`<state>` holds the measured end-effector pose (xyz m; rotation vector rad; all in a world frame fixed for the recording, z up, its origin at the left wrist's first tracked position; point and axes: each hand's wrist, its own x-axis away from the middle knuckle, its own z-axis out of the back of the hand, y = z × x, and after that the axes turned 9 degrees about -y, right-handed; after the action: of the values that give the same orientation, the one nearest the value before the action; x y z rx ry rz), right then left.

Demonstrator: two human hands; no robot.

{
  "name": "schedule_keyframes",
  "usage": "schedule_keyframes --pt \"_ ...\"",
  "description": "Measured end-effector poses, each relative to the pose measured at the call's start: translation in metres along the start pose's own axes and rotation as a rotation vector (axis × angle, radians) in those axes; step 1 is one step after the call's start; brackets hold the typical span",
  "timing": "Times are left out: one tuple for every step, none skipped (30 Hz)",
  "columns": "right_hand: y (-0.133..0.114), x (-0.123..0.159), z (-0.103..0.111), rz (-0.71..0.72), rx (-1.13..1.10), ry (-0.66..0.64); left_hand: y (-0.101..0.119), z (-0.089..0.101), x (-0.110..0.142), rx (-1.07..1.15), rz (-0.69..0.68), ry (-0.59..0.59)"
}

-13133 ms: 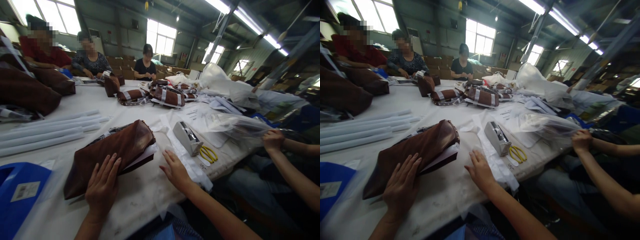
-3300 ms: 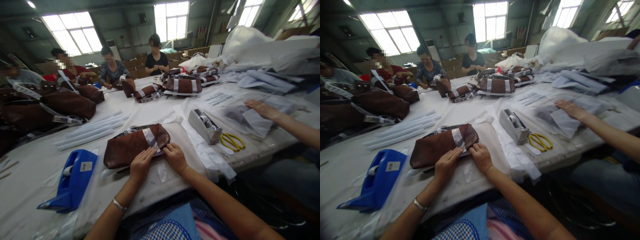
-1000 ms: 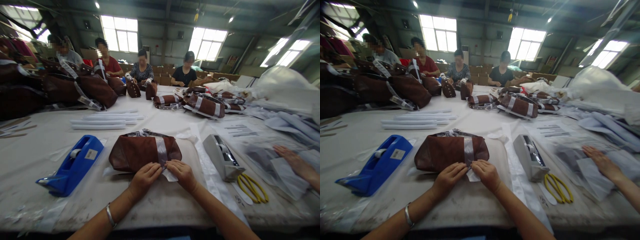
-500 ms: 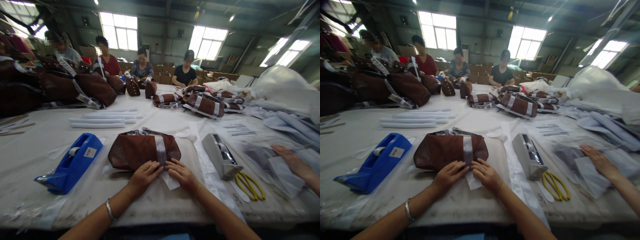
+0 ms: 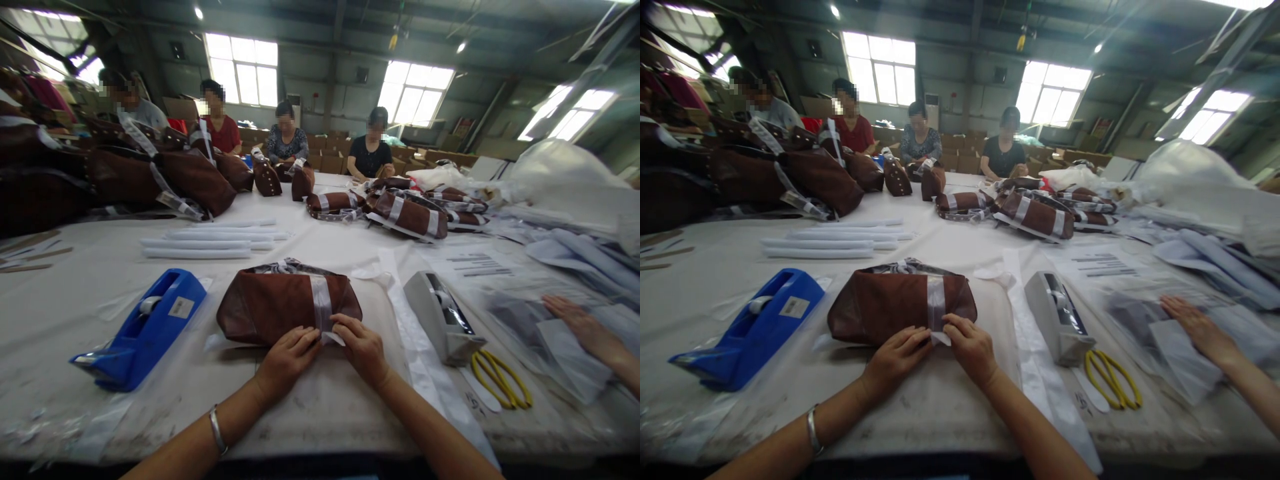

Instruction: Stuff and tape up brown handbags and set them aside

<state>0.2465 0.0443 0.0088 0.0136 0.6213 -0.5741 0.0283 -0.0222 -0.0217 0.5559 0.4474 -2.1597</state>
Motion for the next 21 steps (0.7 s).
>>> schedule_keyframes --pt "0.001 -0.001 -0.001 -0.020 0.012 0.005 0.000 0.000 0.000 -0.001 0.000 -0.001" --pt "0.001 -0.002 -0.002 -0.036 0.021 0.008 0.000 -0.001 0.001 0.000 0.000 -0.002" --pt "0.001 -0.004 -0.003 -0.047 0.027 0.007 0.000 -0.001 0.001 0.004 -0.001 -0.004" --pt "0.002 -0.005 -0.003 -0.054 0.030 0.002 0.000 -0.001 0.001 0.010 0.002 -0.006" --pt "0.002 -0.007 -0.003 -0.062 0.031 -0.004 0.000 -0.001 0.001 0.017 0.004 -0.006" --pt "0.002 -0.008 -0.003 -0.070 0.029 -0.011 0.000 -0.001 0.001 0.028 0.008 -0.007" --pt "0.002 -0.008 -0.003 -0.076 0.024 -0.014 0.001 -0.001 0.001 0.040 0.014 -0.005" --pt "0.002 -0.008 -0.004 -0.080 0.018 -0.015 0.001 -0.001 0.001 0.050 0.022 -0.002" --pt "0.002 -0.008 -0.004 -0.080 0.009 -0.012 0.002 -0.001 0.001 0.060 0.031 0.003" --pt "0.002 -0.007 -0.005 -0.077 0.000 -0.002 0.002 -0.001 0.001 0.070 0.040 0.010" --pt "0.002 -0.005 -0.006 -0.074 -0.008 0.015 0.003 -0.001 0.001 0.082 0.050 0.014" --pt "0.002 -0.004 -0.007 -0.070 -0.011 0.041 0.003 0.000 0.000 0.096 0.061 0.016" --pt "0.003 -0.002 -0.009 -0.066 -0.008 0.067 0.004 0.000 0.000 0.108 0.072 0.017" --pt "0.003 -0.001 -0.010 -0.057 0.001 0.084 0.004 0.000 -0.001 0.116 0.078 0.014" --pt "0.004 0.001 -0.010 -0.041 0.012 0.085 0.004 0.001 -0.002 0.120 0.081 0.011" --pt "0.004 0.002 -0.011 -0.017 0.023 0.069 0.005 0.001 -0.002 0.120 0.080 0.007" --pt "0.005 0.003 -0.011 0.012 0.031 0.043 0.005 0.002 -0.003 0.116 0.077 0.003" --pt "0.006 0.004 -0.012 0.039 0.034 0.010 0.005 0.003 -0.003 0.111 0.072 0.004" --pt "0.007 0.004 -0.012 0.059 0.032 -0.019 0.005 0.005 -0.003 0.108 0.070 0.004" --pt "0.008 0.004 -0.011 0.068 0.026 -0.037 0.005 0.006 -0.003 0.106 0.069 0.004" --pt "0.008 0.004 -0.011 0.065 0.018 -0.046 0.005 0.007 -0.003 0.104 0.066 0.003"
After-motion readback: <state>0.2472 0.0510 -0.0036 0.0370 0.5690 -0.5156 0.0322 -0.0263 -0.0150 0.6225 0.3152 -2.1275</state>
